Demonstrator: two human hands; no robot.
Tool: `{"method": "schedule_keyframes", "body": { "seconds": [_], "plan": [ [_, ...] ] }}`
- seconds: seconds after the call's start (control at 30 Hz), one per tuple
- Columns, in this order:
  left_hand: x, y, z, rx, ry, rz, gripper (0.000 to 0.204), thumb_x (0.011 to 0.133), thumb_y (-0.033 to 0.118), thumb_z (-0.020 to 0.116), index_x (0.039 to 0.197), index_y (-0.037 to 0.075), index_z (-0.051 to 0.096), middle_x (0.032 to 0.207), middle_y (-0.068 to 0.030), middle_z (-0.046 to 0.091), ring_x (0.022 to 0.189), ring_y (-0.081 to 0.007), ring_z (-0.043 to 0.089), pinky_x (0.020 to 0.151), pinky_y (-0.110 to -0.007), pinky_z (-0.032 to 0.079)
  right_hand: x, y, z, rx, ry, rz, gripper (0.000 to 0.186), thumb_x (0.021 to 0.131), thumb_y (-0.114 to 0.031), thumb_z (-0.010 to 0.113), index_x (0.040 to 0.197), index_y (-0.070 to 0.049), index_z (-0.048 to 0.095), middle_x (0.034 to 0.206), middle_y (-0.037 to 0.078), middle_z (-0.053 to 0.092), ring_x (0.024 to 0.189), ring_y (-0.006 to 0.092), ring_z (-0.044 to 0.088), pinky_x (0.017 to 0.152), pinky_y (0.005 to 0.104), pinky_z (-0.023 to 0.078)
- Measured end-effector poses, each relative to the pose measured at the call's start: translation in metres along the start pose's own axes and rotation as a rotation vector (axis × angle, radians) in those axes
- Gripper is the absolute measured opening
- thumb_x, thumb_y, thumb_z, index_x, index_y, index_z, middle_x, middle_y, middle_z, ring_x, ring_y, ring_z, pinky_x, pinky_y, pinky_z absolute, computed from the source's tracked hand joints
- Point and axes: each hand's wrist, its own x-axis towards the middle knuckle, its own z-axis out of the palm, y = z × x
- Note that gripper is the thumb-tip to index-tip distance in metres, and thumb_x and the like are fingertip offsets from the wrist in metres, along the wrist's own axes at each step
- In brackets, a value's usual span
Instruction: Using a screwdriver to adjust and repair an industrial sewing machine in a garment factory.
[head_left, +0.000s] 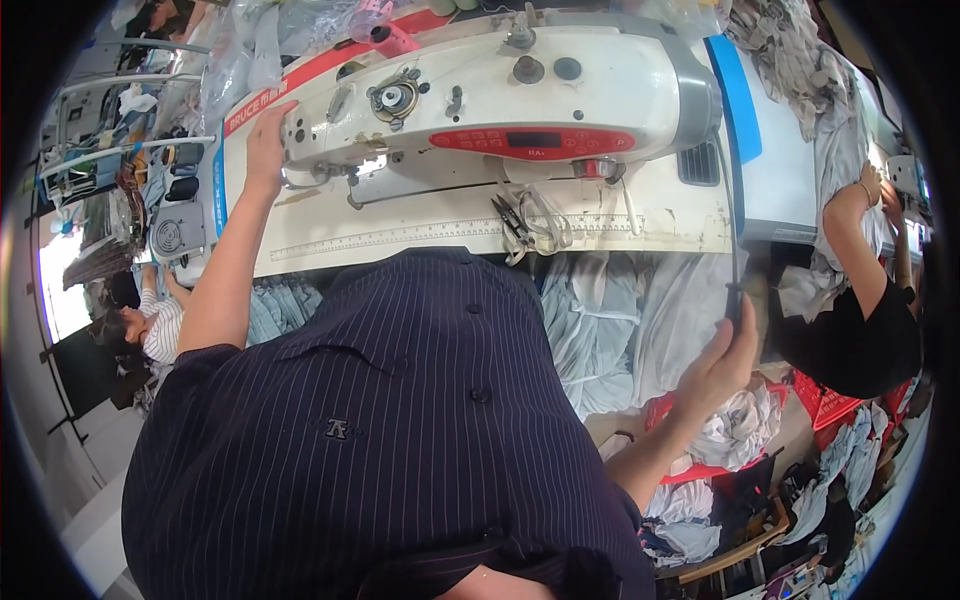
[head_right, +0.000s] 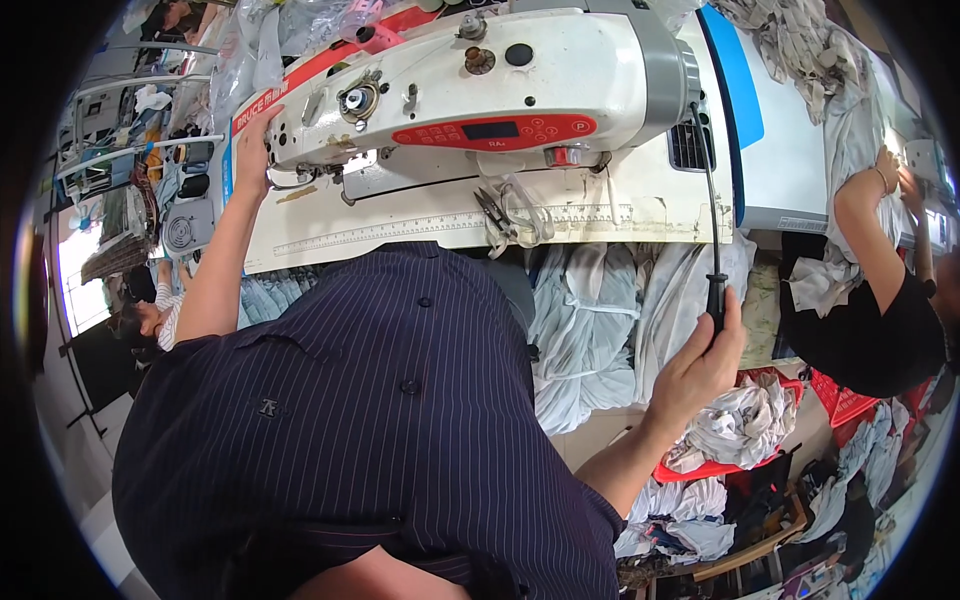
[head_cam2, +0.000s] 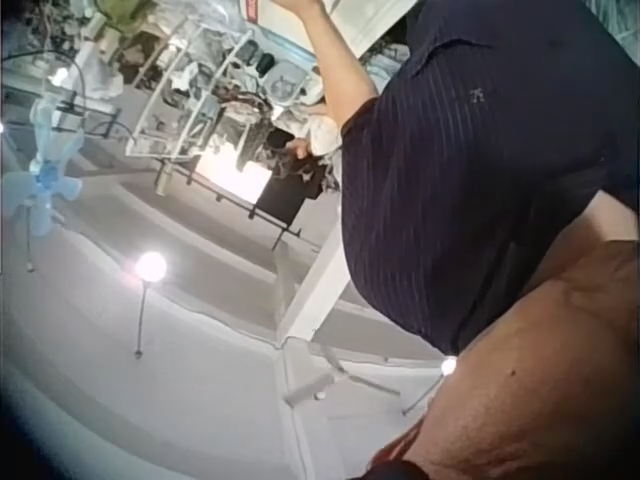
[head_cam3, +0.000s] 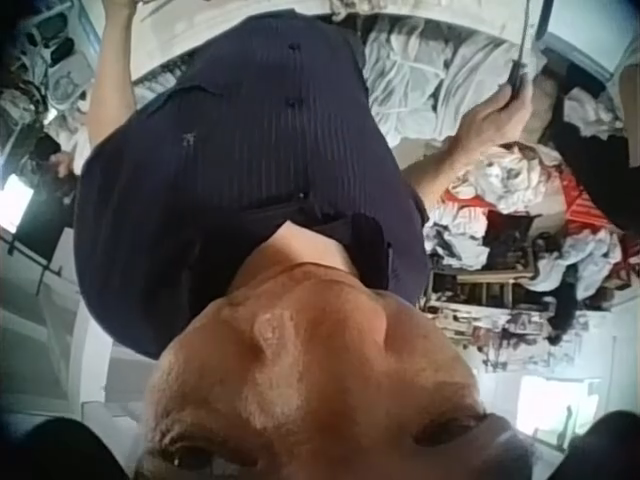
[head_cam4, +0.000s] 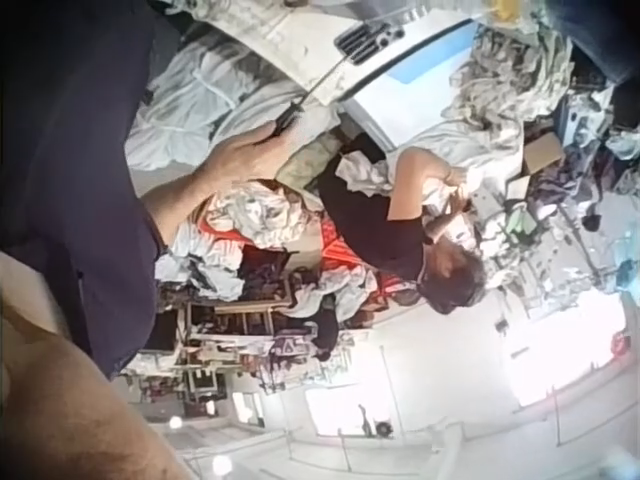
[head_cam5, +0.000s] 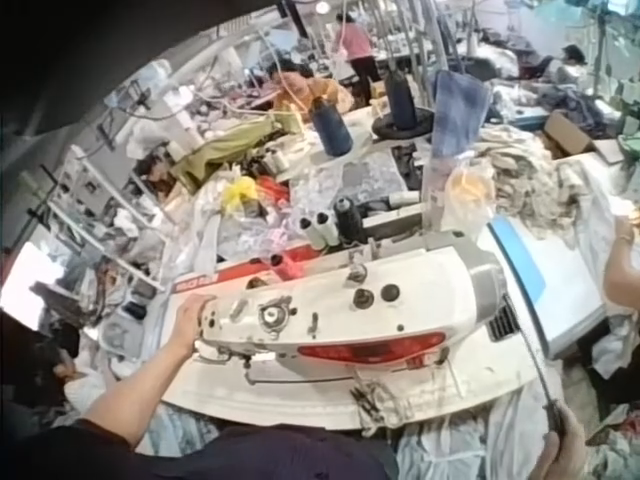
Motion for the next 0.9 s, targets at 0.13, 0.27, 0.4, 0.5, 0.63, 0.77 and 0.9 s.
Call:
{"method": "schedule_keyframes", "body": {
  "seconds": [0.13,0.27,0.4,0.5,0.63,0.77,0.9],
  "plan": [
    [0.0,0.0,0.001,-0.009,0.006,0.017,0.038,0.096,0.023,0.042,0.115,0.002,0.067,0.112,-0.0083,0.062,0.103,-0.017,0.055,0.093,-0.028,0.04,-0.02,0.03,0.03,0.034,0.03,-0.009,0.031,0.097,-0.007,0.051,0.125,0.005,0.056,0.109,0.02,0.064,0.093,0.0353,0.062,0.081,0.0392,0.049],
    [-0.001,-0.002,0.0,-0.007,0.012,0.011,0.038,0.096,0.023,0.042,0.116,0.002,0.066,0.114,-0.0089,0.063,0.104,-0.0178,0.056,0.094,-0.029,0.04,-0.041,0.07,0.075,0.056,0.025,-0.018,0.035,0.096,-0.005,0.05,0.13,0.004,0.051,0.116,0.023,0.062,0.105,0.0386,0.061,0.09,0.0401,0.048],
    [0.002,-0.004,0.003,0.012,0.003,0.038,0.039,0.096,0.024,0.041,0.117,0.002,0.066,0.116,-0.0101,0.063,0.106,-0.0189,0.056,0.096,-0.029,0.04,-0.051,0.107,0.124,0.067,-0.011,0.049,0.038,0.096,-0.01,0.054,0.132,0.0,0.049,0.115,0.025,0.062,0.102,0.0412,0.063,0.083,0.0433,0.051],
    [0.006,-0.006,0.001,-0.034,-0.007,0.032,0.039,0.097,0.025,0.042,0.116,0.002,0.067,0.115,-0.0105,0.063,0.106,-0.0191,0.056,0.096,-0.029,0.039,-0.044,0.112,0.149,0.124,-0.039,0.05,0.037,0.097,-0.014,0.054,0.132,-0.001,0.047,0.104,0.027,0.064,0.092,0.0434,0.063,0.074,0.0453,0.05],
    [0.001,-0.005,0.001,-0.013,0.017,0.058,0.037,0.097,0.025,0.045,0.115,0.001,0.067,0.115,-0.0104,0.063,0.106,-0.0186,0.056,0.096,-0.029,0.039,-0.048,0.098,0.136,0.252,-0.099,0.084,0.034,0.098,-0.014,0.054,0.129,0.001,0.05,0.101,0.023,0.065,0.087,0.035,0.064,0.077,0.0381,0.05],
    [-0.002,0.001,0.001,-0.078,0.009,0.009,0.038,0.097,0.025,0.045,0.115,0.0,0.067,0.114,-0.01,0.063,0.106,-0.0183,0.056,0.096,-0.028,0.039,-0.052,0.088,0.111,0.37,-0.153,0.287,0.031,0.096,-0.013,0.057,0.123,0.002,0.057,0.098,0.014,0.068,0.083,0.0201,0.063,0.075,0.0322,0.049],
    [-0.003,0.005,0.003,-0.067,-0.003,0.0,0.038,0.097,0.025,0.044,0.115,0.0,0.066,0.113,-0.0091,0.063,0.105,-0.0179,0.056,0.095,-0.027,0.039,-0.047,0.064,0.088,0.405,-0.133,0.369,0.028,0.095,-0.012,0.06,0.118,0.004,0.06,0.083,0.001,0.059,0.07,0.0066,0.047,0.061,0.0239,0.041]
  ]
}}
